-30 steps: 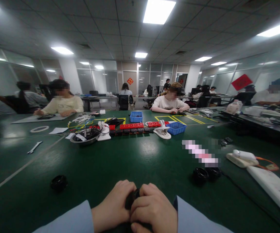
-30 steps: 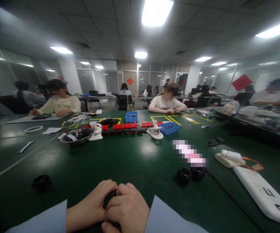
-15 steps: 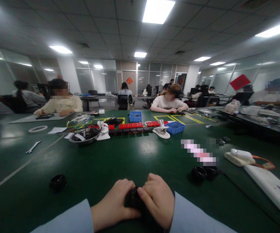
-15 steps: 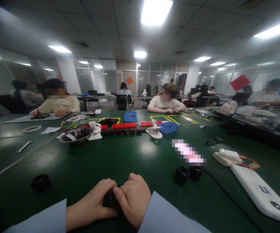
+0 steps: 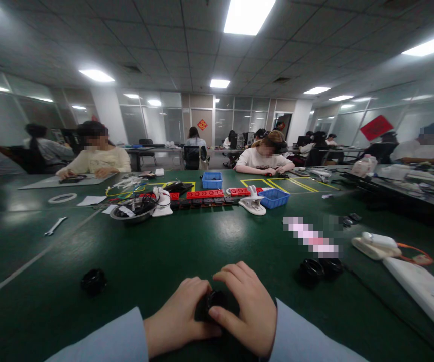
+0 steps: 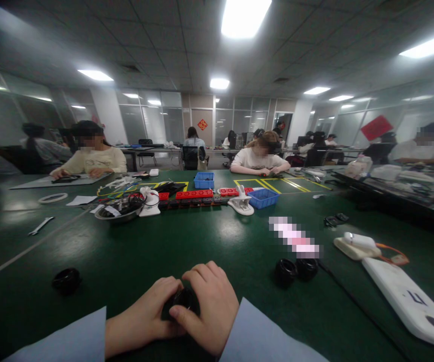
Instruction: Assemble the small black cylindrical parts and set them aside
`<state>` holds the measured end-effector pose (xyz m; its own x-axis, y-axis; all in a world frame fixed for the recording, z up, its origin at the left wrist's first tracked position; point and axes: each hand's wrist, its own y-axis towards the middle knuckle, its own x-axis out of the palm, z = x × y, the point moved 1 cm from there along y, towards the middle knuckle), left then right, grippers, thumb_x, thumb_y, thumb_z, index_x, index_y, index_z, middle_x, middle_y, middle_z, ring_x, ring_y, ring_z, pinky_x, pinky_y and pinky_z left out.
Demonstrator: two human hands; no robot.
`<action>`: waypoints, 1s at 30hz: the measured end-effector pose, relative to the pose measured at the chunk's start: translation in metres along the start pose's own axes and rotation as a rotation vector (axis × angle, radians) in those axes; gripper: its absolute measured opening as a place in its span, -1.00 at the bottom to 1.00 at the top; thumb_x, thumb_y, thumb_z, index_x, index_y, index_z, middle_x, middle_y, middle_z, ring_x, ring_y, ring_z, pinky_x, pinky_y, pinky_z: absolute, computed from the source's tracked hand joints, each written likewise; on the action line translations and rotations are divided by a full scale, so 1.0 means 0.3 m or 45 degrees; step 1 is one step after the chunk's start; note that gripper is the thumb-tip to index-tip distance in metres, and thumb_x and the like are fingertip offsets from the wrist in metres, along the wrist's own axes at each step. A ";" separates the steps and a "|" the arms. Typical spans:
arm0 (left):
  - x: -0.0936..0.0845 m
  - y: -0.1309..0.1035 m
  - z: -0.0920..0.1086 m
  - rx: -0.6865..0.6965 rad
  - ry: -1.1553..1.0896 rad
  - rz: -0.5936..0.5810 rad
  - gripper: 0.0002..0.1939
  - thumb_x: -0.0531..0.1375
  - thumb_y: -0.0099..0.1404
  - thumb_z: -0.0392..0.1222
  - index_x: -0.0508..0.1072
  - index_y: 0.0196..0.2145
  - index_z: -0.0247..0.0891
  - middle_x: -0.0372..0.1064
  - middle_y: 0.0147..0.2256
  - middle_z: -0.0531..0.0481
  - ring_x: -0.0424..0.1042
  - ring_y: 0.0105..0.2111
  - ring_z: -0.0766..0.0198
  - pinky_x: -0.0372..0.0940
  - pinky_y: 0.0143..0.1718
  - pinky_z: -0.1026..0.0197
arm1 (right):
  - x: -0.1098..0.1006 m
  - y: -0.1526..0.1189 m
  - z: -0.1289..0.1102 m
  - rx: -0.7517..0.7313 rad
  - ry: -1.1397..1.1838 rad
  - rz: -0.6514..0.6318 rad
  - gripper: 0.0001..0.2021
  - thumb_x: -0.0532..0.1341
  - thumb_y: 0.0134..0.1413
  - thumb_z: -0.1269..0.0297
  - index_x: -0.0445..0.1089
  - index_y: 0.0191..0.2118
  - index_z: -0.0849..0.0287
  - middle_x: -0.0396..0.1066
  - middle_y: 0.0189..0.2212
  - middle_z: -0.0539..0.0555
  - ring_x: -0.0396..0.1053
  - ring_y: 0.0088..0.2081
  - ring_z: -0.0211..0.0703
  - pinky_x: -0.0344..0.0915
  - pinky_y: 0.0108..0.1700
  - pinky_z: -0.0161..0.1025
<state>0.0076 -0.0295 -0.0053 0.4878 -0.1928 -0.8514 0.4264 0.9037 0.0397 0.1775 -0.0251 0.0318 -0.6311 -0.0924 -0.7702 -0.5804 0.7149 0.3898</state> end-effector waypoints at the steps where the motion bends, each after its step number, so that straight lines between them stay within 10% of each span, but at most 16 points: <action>1: -0.001 0.000 0.002 0.006 -0.003 0.000 -0.59 0.27 -0.01 0.10 0.29 -0.39 -0.26 0.26 -0.36 0.04 0.24 -0.34 0.19 0.14 -0.32 0.18 | -0.002 -0.001 -0.005 0.000 0.007 -0.020 -0.70 0.26 -0.09 0.22 0.30 -0.18 0.18 0.28 -0.23 0.07 0.18 -0.20 -0.09 0.12 -0.16 -0.16; 30: 0.011 0.009 -0.007 0.059 0.062 -0.031 -0.66 0.29 -0.01 -0.01 0.30 -0.36 -0.22 0.28 -0.32 0.04 0.24 -0.31 0.19 0.13 -0.28 0.18 | -0.008 -0.005 -0.044 -0.154 0.120 -0.256 -0.67 0.21 -0.16 0.39 0.35 -0.16 0.14 0.37 -0.17 0.02 0.15 -0.23 -0.09 0.09 -0.17 -0.15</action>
<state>0.0085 -0.0270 -0.0091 0.4395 -0.1945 -0.8769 0.4732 0.8800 0.0419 0.1730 -0.0351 0.0396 -0.5389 -0.2925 -0.7900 -0.7529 0.5880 0.2958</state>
